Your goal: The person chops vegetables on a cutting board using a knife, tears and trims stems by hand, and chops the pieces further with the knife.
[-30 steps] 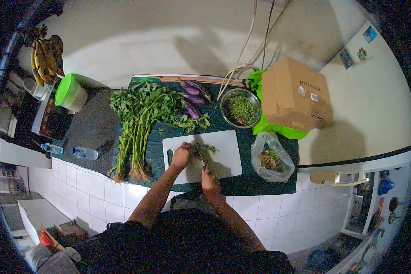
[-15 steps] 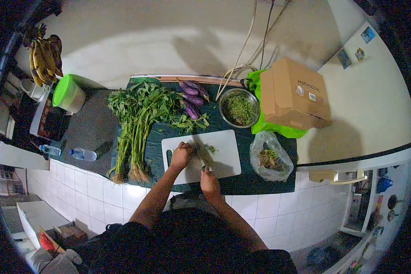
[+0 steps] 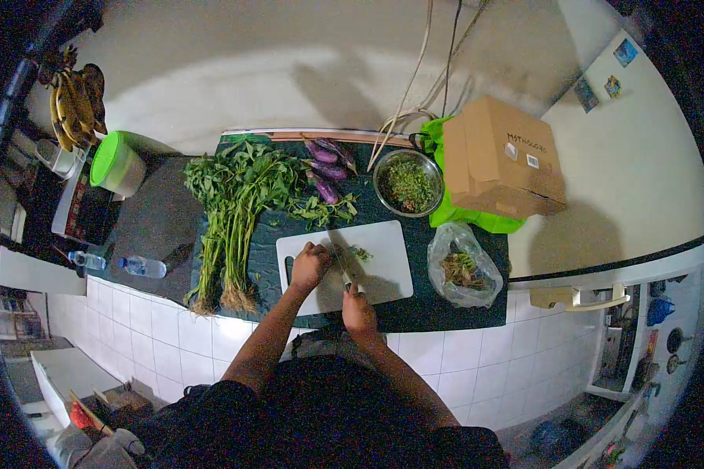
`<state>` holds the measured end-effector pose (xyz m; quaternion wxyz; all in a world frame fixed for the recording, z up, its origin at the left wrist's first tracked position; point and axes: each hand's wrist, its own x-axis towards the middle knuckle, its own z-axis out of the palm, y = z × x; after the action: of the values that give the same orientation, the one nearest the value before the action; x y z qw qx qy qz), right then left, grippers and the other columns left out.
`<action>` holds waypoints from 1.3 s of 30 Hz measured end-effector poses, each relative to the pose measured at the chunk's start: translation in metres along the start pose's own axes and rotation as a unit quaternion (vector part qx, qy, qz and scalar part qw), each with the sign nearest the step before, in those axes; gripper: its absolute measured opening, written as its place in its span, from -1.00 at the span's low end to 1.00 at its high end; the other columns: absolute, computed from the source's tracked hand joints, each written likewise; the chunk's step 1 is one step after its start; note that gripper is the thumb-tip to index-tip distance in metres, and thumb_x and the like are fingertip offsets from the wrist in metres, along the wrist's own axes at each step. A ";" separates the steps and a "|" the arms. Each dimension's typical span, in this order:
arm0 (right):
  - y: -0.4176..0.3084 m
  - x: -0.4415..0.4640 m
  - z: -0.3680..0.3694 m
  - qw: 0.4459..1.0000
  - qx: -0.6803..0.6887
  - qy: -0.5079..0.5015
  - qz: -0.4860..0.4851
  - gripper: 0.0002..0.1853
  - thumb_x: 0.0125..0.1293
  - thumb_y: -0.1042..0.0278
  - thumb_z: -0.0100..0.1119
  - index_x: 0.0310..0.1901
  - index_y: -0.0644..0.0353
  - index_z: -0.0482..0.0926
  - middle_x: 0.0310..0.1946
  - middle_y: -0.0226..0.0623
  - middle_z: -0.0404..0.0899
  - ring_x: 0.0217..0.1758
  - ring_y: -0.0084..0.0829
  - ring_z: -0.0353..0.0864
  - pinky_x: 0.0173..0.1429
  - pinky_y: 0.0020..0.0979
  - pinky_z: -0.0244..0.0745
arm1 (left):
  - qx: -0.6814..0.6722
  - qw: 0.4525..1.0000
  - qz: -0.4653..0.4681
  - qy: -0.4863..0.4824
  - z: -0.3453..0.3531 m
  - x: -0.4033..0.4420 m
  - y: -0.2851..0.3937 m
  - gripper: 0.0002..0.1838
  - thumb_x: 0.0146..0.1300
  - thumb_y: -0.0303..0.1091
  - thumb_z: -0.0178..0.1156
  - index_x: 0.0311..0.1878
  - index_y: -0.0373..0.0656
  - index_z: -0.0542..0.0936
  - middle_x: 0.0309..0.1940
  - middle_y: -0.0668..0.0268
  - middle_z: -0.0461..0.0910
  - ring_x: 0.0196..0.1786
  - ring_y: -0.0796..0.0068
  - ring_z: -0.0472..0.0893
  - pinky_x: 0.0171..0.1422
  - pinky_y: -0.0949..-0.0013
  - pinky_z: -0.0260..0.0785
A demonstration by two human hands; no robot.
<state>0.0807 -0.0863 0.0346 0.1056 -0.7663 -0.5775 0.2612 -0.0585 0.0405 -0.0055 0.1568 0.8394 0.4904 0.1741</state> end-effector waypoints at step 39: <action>0.015 -0.010 0.023 0.992 -0.038 0.070 -0.098 -0.62 0.50 0.16 -0.08 -0.11 0.44 0.41 -0.45 0.14 0.63 -0.35 0.12 0.68 -0.27 -0.02 0.60 | 0.048 0.997 0.039 0.037 -0.004 -0.006 0.005 -0.91 0.09 -0.29 0.25 -0.39 -0.05 0.66 -0.28 0.36 0.58 -0.11 0.22 0.49 -0.01 0.26 0.48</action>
<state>0.0795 -0.1035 0.0105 0.1418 -0.7260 -0.6503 0.1730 -0.0595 0.0330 -0.0004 0.0916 0.8576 0.4702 0.1871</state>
